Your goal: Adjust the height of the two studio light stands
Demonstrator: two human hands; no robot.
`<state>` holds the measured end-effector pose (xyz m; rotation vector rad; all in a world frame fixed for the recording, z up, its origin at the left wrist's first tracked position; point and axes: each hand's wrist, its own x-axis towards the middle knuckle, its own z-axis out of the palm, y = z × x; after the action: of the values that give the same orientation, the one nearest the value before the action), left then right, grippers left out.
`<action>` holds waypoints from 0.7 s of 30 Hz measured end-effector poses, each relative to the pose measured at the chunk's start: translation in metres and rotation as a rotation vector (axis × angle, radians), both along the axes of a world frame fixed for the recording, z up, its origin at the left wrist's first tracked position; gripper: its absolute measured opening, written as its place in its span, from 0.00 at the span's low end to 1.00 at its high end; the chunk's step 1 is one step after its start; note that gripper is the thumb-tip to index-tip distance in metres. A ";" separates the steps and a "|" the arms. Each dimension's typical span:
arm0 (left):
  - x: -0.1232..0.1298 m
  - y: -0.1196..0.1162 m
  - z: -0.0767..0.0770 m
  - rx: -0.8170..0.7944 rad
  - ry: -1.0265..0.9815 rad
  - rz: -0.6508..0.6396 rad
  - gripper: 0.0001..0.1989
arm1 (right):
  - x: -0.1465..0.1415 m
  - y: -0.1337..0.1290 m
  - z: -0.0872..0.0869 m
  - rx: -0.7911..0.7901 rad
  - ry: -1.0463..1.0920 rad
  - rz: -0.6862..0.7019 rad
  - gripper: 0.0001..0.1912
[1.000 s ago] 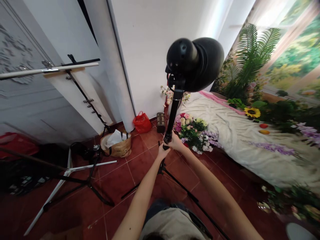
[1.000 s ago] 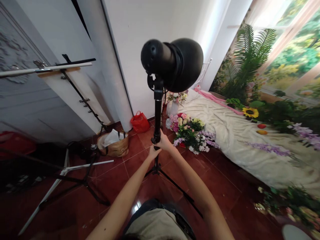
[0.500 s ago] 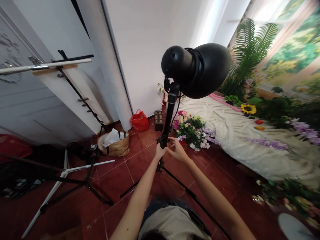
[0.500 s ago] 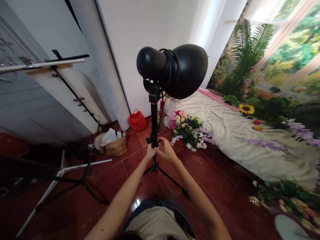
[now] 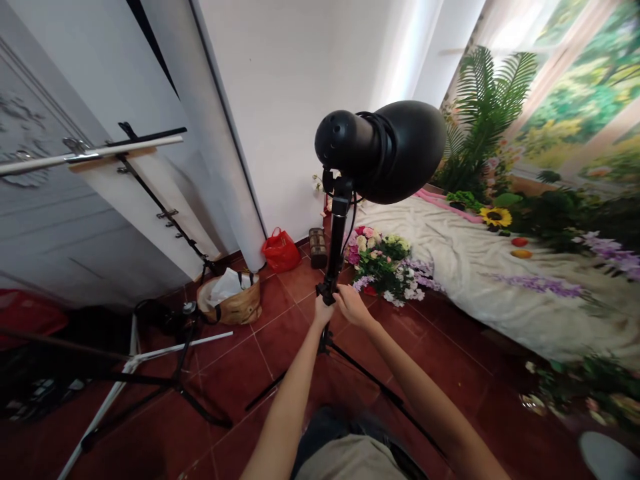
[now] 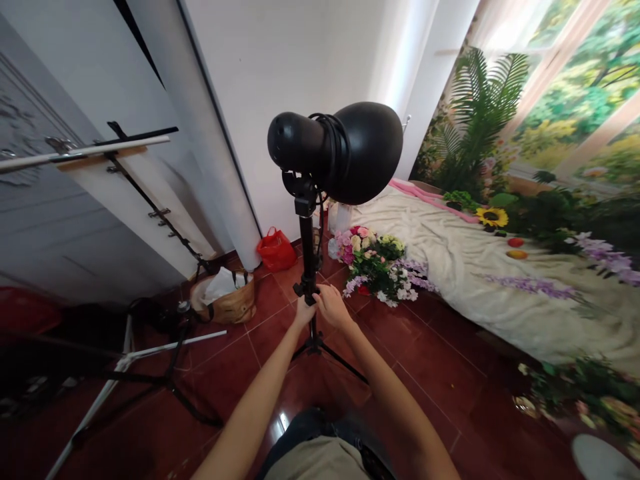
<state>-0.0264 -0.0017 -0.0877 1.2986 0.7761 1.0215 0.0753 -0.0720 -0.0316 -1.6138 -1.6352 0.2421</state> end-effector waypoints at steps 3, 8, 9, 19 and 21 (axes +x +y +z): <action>0.002 0.002 -0.006 0.004 0.031 0.020 0.14 | 0.005 0.004 -0.003 0.011 0.030 0.001 0.20; 0.003 0.006 -0.011 -0.009 0.050 0.017 0.14 | 0.013 0.018 -0.006 -0.037 0.134 -0.018 0.21; 0.003 0.006 -0.011 -0.011 0.055 0.016 0.14 | 0.015 0.022 -0.006 -0.056 0.166 -0.017 0.20; 0.001 0.004 -0.002 -0.014 0.099 0.028 0.14 | 0.022 0.048 -0.021 -0.052 0.332 -0.120 0.17; 0.002 0.005 -0.003 -0.009 0.098 0.025 0.14 | 0.029 0.045 -0.023 -0.124 0.343 -0.116 0.17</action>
<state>-0.0247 0.0029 -0.0910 1.3419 0.8728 0.9784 0.1044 -0.0273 -0.0543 -1.6474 -1.2824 0.5377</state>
